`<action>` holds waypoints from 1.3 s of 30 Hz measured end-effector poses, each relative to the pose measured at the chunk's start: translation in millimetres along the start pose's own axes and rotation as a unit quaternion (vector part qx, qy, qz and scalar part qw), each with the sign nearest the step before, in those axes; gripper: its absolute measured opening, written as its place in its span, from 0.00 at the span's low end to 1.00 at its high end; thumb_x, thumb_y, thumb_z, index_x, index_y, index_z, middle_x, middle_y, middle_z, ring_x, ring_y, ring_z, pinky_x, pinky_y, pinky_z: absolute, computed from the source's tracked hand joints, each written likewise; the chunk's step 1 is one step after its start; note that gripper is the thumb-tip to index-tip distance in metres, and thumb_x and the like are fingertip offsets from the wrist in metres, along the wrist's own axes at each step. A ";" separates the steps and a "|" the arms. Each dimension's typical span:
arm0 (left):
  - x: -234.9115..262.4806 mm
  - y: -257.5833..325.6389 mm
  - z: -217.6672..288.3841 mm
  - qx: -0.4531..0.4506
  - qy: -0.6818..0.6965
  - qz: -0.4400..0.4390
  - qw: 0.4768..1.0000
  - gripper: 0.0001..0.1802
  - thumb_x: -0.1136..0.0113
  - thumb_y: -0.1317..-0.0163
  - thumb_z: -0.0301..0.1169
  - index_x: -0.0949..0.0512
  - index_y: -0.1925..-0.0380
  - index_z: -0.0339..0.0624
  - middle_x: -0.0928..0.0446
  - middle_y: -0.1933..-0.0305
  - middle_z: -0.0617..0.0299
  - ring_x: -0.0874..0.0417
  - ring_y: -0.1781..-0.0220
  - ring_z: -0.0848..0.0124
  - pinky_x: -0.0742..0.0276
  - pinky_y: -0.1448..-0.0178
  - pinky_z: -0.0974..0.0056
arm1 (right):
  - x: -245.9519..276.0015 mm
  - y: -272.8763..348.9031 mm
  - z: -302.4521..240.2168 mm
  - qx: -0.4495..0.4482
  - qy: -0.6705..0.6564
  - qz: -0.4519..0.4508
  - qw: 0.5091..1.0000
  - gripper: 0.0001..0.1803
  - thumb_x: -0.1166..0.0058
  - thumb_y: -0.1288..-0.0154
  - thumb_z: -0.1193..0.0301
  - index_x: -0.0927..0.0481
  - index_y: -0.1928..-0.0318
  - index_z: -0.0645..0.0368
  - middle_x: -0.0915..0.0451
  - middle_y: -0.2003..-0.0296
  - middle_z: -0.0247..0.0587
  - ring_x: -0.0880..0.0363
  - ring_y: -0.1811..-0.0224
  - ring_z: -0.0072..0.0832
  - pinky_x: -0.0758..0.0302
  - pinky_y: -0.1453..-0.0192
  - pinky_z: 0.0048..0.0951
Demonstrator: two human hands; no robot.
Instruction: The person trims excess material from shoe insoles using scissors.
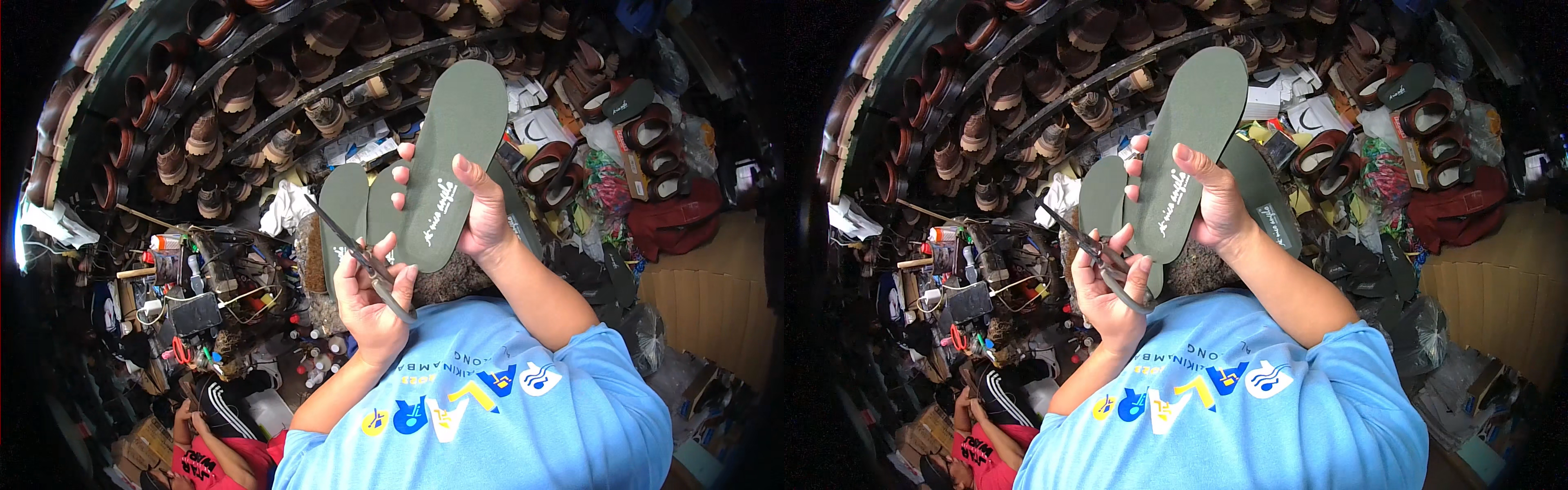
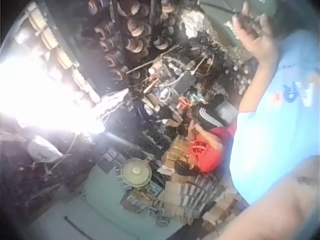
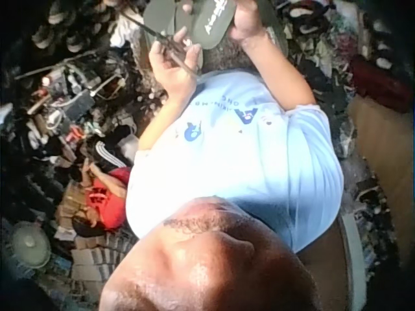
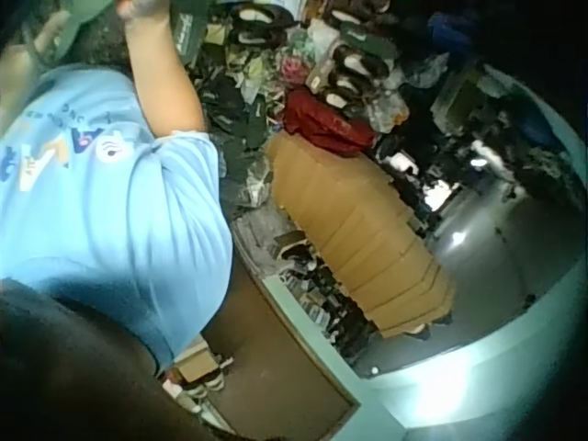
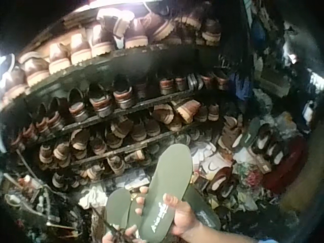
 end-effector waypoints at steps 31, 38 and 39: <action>11.8 0.7 -14.6 -0.026 -0.046 0.016 0.998 0.39 0.33 0.41 0.17 0.41 0.32 0.39 0.24 0.39 0.47 0.19 0.56 0.74 0.20 0.51 0.69 | 9.4 -30.1 -73.2 0.254 0.265 0.171 0.914 0.22 0.49 0.28 0.80 0.31 0.36 0.68 0.20 0.46 0.43 0.20 0.48 0.25 0.23 0.41 0.27; 22.1 7.4 -14.5 -0.157 -0.085 -0.084 0.980 0.45 0.27 0.46 0.18 0.42 0.32 0.41 0.27 0.36 0.44 0.19 0.47 0.66 0.18 0.44 0.62 | 18.3 -30.1 -69.9 0.268 0.244 0.226 0.904 0.34 0.49 0.29 0.81 0.45 0.27 0.70 0.26 0.39 0.48 0.24 0.42 0.26 0.27 0.37 0.26; 21.0 7.7 -13.4 -0.167 -0.080 -0.084 0.979 0.45 0.25 0.49 0.20 0.40 0.33 0.40 0.27 0.35 0.44 0.19 0.43 0.64 0.17 0.43 0.60 | 18.8 -29.7 -69.6 0.270 0.247 0.229 0.902 0.35 0.47 0.30 0.81 0.46 0.27 0.72 0.26 0.39 0.50 0.25 0.42 0.26 0.27 0.37 0.25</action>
Point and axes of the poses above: each hand's wrist, its own y-axis away from the middle knuckle, its own x-axis out of the back of the hand, z = x × y, the point moved 4 cm from there along -y, towards the middle knuckle
